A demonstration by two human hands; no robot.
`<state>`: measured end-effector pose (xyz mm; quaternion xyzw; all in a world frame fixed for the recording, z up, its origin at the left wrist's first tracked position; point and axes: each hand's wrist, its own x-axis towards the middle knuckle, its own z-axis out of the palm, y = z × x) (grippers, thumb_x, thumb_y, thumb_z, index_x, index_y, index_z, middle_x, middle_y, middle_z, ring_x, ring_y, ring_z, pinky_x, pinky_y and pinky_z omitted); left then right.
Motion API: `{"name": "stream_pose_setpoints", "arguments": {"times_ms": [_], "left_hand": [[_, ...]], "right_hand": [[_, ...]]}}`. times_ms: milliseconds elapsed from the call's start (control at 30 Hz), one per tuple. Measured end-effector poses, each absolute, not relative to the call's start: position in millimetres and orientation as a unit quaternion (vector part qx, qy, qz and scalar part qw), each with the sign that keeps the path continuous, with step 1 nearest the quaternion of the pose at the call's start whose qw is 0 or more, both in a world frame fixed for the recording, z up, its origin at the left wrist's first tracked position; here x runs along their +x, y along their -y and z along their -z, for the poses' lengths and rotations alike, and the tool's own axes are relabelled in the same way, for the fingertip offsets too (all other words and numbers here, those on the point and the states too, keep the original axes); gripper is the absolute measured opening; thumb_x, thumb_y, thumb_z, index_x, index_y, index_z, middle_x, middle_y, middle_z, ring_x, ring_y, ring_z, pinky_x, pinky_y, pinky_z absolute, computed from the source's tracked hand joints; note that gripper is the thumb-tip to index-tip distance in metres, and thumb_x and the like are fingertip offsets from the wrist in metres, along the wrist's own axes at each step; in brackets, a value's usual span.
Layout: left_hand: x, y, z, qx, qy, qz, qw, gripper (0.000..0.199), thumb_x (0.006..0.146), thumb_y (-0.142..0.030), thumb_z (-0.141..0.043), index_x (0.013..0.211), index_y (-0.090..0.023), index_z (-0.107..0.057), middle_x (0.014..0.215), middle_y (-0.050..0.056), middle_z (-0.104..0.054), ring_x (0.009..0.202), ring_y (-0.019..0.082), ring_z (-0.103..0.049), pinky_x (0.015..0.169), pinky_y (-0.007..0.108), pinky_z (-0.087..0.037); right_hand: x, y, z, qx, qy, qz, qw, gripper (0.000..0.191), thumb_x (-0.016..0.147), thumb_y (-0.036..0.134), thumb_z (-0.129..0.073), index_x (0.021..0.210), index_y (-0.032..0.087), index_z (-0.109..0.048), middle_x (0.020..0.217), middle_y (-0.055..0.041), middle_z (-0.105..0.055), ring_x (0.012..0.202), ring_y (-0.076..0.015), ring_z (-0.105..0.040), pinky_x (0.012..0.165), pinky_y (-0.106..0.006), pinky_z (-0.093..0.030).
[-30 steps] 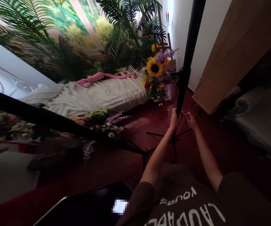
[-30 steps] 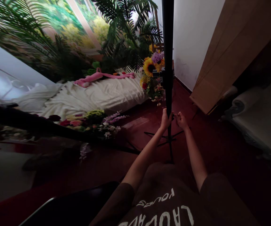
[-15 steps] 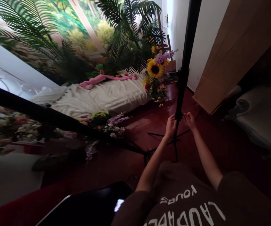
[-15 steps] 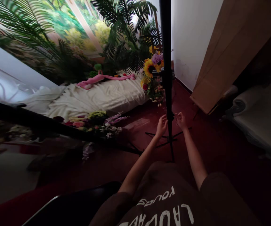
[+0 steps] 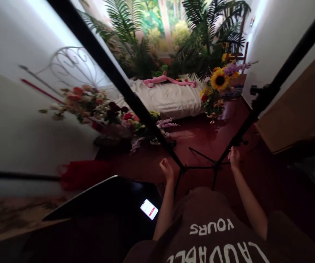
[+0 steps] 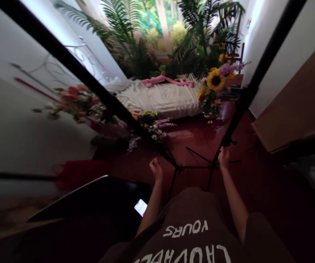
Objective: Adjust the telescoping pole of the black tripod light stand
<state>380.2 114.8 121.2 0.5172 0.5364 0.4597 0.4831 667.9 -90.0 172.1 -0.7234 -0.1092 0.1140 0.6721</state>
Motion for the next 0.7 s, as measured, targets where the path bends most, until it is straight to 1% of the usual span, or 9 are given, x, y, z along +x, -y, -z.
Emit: {"name": "stream_pose_setpoints", "arguments": {"times_ms": [33,100,167,233,333,433,500,600,700], "left_hand": [[383.0,-123.0,-137.4,0.486,-0.552,-0.512,0.444,0.039,0.094,-0.052,-0.038,0.109,-0.018,-0.050,0.110,0.010,-0.061,0.103,0.021,-0.062,0.094,0.040,-0.049],[391.1,-136.0,-171.3,0.493,-0.511,-0.570,0.414,0.043,0.095,-0.054,-0.041,0.115,-0.017,-0.051,0.116,0.012,-0.061,0.106,0.021,-0.061,0.096,0.039,-0.048],[399.3,-145.9,-201.8,0.532,-0.440,-0.585,0.426,0.047,0.094,-0.058,-0.043,0.118,-0.018,-0.052,0.116,0.012,-0.062,0.101,0.019,-0.063,0.091,0.036,-0.050],[406.0,-155.1,-223.5,0.567,-0.399,-0.577,0.432,0.052,0.091,-0.063,-0.047,0.118,-0.019,-0.053,0.112,0.010,-0.064,0.095,0.017,-0.064,0.087,0.033,-0.051],[413.3,-169.4,-236.6,0.602,-0.379,-0.556,0.430,0.057,0.087,-0.071,-0.045,0.108,-0.019,-0.058,0.098,0.007,-0.066,0.086,0.015,-0.064,0.082,0.029,-0.051],[418.7,-180.1,-234.5,0.619,-0.380,-0.543,0.421,0.059,0.087,-0.074,-0.040,0.093,-0.019,-0.059,0.084,0.005,-0.066,0.075,0.014,-0.063,0.074,0.027,-0.050],[422.0,-183.3,-230.4,0.619,-0.392,-0.551,0.399,0.059,0.087,-0.074,-0.039,0.088,-0.019,-0.058,0.077,0.004,-0.064,0.070,0.014,-0.062,0.070,0.027,-0.049],[426.8,-184.2,-224.8,0.616,-0.412,-0.566,0.361,0.058,0.089,-0.073,-0.036,0.084,-0.019,-0.058,0.076,0.004,-0.064,0.067,0.014,-0.061,0.069,0.028,-0.048],[430.7,-184.1,-221.0,0.612,-0.423,-0.576,0.338,0.055,0.091,-0.070,-0.035,0.083,-0.020,-0.057,0.074,0.003,-0.064,0.065,0.015,-0.061,0.068,0.028,-0.048]], "right_hand": [[650.7,83.6,-162.3,-0.728,0.124,-0.148,0.658,0.055,0.075,0.080,-0.052,0.072,0.026,-0.044,0.046,0.0068,-0.040,0.039,-0.0104,-0.036,0.039,-0.025,-0.029],[616.6,70.5,-144.7,-0.733,0.157,-0.208,0.628,0.058,0.065,0.081,-0.060,0.065,0.025,-0.047,0.043,0.0050,-0.043,0.038,-0.0111,-0.038,0.039,-0.026,-0.030],[588.0,57.0,-133.0,-0.731,0.196,-0.270,0.595,0.060,0.060,0.082,-0.063,0.063,0.023,-0.051,0.043,0.0043,-0.045,0.038,-0.0112,-0.040,0.040,-0.025,-0.032],[567.9,42.9,-129.5,-0.723,0.240,-0.329,0.558,0.061,0.060,0.082,-0.061,0.063,0.022,-0.053,0.044,0.0046,-0.047,0.040,-0.0107,-0.042,0.043,-0.025,-0.035],[550.8,19.8,-137.3,-0.705,0.295,-0.384,0.519,0.059,0.064,0.079,-0.061,0.064,0.021,-0.053,0.046,0.0056,-0.047,0.043,-0.0102,-0.043,0.046,-0.024,-0.035],[541.3,-7.0,-154.7,-0.683,0.327,-0.424,0.496,0.055,0.065,0.076,-0.063,0.066,0.022,-0.054,0.046,0.0064,-0.048,0.043,-0.0104,-0.043,0.044,-0.023,-0.034],[536.2,-27.0,-169.9,-0.676,0.320,-0.454,0.484,0.053,0.070,0.074,-0.062,0.068,0.021,-0.056,0.046,0.0063,-0.048,0.042,-0.0101,-0.043,0.044,-0.022,-0.034],[530.2,-56.9,-197.8,-0.655,0.250,-0.557,0.445,0.059,0.084,0.076,-0.046,0.067,0.020,-0.056,0.045,0.0031,-0.049,0.039,-0.0100,-0.042,0.040,-0.021,-0.029],[528.9,-79.8,-229.8,-0.543,0.169,-0.707,0.421,0.070,0.093,0.075,-0.020,0.062,0.020,-0.051,0.044,0.0017,-0.045,0.037,-0.0093,-0.039,0.037,-0.020,-0.025]]}}
